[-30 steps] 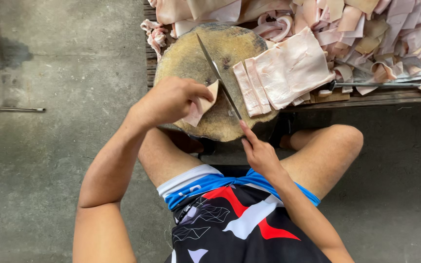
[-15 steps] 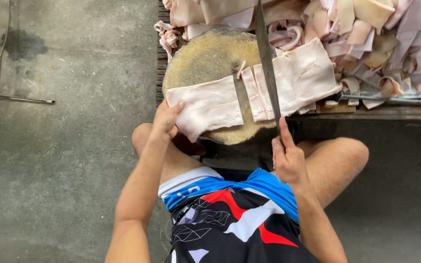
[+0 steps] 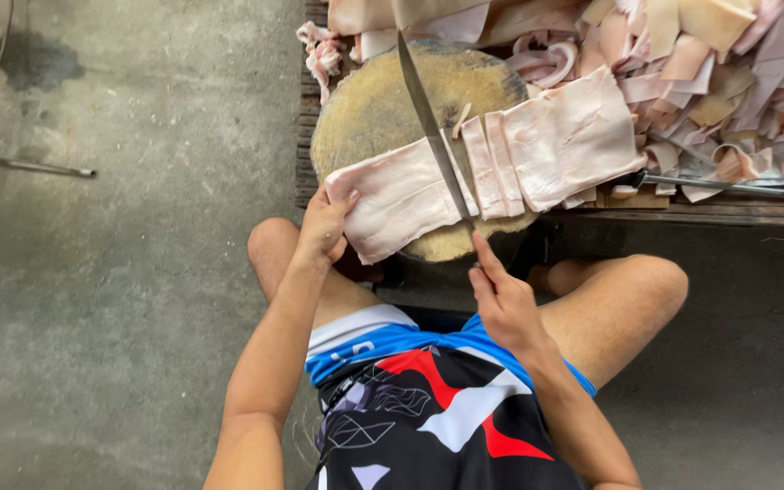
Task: The person sits cross-legged on the floor and uses a large knife to cut sheets of raw pork belly into smaller strips on a round wooden cutting board. The person repeatedly slices the meat and moves the cut pieces to a pile on a nearby table.
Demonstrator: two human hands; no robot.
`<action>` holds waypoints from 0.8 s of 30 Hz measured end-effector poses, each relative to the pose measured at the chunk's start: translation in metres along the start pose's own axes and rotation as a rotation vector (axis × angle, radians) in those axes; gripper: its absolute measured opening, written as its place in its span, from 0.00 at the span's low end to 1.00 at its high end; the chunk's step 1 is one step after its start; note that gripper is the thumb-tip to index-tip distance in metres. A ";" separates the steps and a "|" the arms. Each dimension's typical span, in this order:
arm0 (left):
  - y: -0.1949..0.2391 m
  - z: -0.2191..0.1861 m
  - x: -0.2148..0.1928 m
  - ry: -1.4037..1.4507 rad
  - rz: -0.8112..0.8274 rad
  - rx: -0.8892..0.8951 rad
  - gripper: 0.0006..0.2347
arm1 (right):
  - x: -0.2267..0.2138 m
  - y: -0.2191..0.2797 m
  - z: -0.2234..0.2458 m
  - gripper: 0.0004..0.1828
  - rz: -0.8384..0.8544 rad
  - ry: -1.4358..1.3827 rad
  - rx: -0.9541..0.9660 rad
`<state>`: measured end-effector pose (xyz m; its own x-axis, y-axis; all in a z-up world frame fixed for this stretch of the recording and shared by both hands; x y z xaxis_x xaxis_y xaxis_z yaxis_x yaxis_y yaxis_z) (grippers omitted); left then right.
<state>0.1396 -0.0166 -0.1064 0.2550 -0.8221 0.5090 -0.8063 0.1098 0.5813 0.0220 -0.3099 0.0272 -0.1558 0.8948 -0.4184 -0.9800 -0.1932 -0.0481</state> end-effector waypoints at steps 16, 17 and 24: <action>-0.002 -0.009 -0.004 0.067 0.038 0.055 0.15 | 0.003 0.001 -0.021 0.30 0.007 0.264 -0.105; 0.001 -0.005 0.002 0.066 0.073 0.041 0.15 | -0.008 0.008 -0.020 0.29 -0.024 0.221 -0.106; 0.005 0.008 0.041 0.013 0.022 0.000 0.14 | -0.045 0.011 -0.024 0.31 -0.133 0.185 0.134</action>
<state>0.1415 -0.0542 -0.0880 0.2443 -0.8122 0.5297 -0.8117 0.1276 0.5700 0.0211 -0.3621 0.0235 -0.0109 0.8178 -0.5754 -0.9999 -0.0123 0.0015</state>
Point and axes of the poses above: each hand's wrist, its own y-axis away from the middle knuckle, its own x-axis out of the palm, z = x × y, the point moved 10 cm from there along -y, towards the middle knuckle, and after that the axes turned 15 degrees about -x, right-handed, at the moved point
